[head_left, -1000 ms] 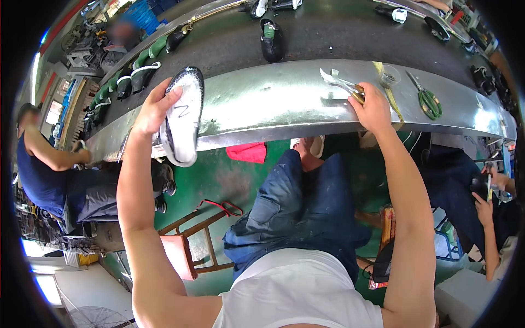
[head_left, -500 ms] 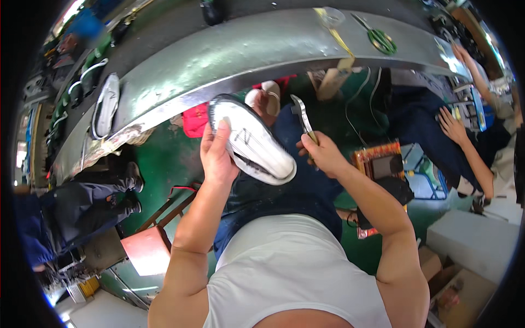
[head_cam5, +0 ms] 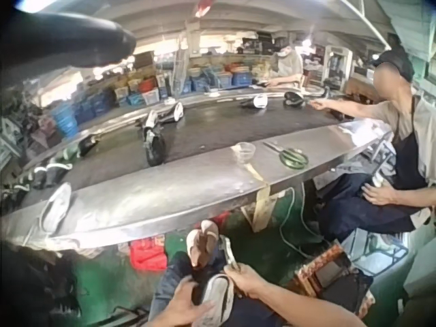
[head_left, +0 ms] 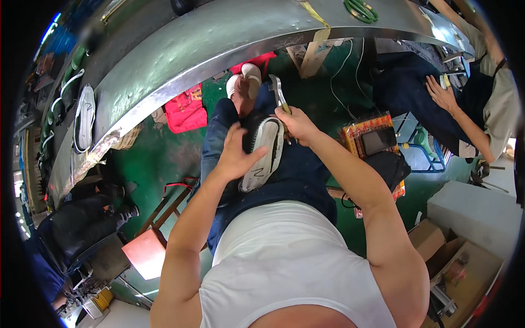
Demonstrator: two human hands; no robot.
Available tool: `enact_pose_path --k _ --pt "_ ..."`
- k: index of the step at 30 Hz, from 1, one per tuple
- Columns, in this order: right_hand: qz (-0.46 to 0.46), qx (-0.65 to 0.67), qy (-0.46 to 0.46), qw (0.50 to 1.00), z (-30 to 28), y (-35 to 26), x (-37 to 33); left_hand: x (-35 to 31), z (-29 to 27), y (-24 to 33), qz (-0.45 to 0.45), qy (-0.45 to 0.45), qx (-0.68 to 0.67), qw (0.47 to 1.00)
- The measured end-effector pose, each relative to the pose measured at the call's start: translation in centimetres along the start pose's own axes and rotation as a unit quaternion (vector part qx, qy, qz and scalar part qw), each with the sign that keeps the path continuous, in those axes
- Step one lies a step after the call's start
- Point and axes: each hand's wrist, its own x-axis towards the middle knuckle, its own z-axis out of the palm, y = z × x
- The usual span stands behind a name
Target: Using pliers to pull and secure shoe upper materials onto the lasting board at a factory workbench.
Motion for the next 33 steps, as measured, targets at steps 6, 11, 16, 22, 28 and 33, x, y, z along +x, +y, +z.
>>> enact_pose_path --k 6,11,16,22,28,33 --pt "-0.071 -0.117 0.043 0.990 1.5 -0.1 -0.4 7.9 -1.2 1.9 -0.230 -0.214 -0.336 0.888" --pt "-0.153 -0.331 0.029 0.931 0.9 -2.4 -7.0 4.3 -2.5 -0.1 -0.156 0.003 -0.547 0.822" --pt "-0.083 -0.342 -0.080 0.933 1.6 -1.9 -10.9 2.8 -2.7 -0.8 -0.058 0.032 -0.442 0.894" --pt "0.036 -0.227 -0.154 0.961 3.0 -3.4 -9.2 2.9 -3.3 -1.3 -0.033 -0.002 -0.380 0.924" --pt "0.058 -0.242 -0.181 0.951 2.3 -4.6 -7.5 3.5 -3.3 -1.9 -0.054 -0.050 -0.365 0.928" --pt "0.090 -0.334 -0.167 0.923 2.2 -6.3 -7.0 3.8 -2.7 -2.2 -0.101 -0.062 -0.381 0.917"
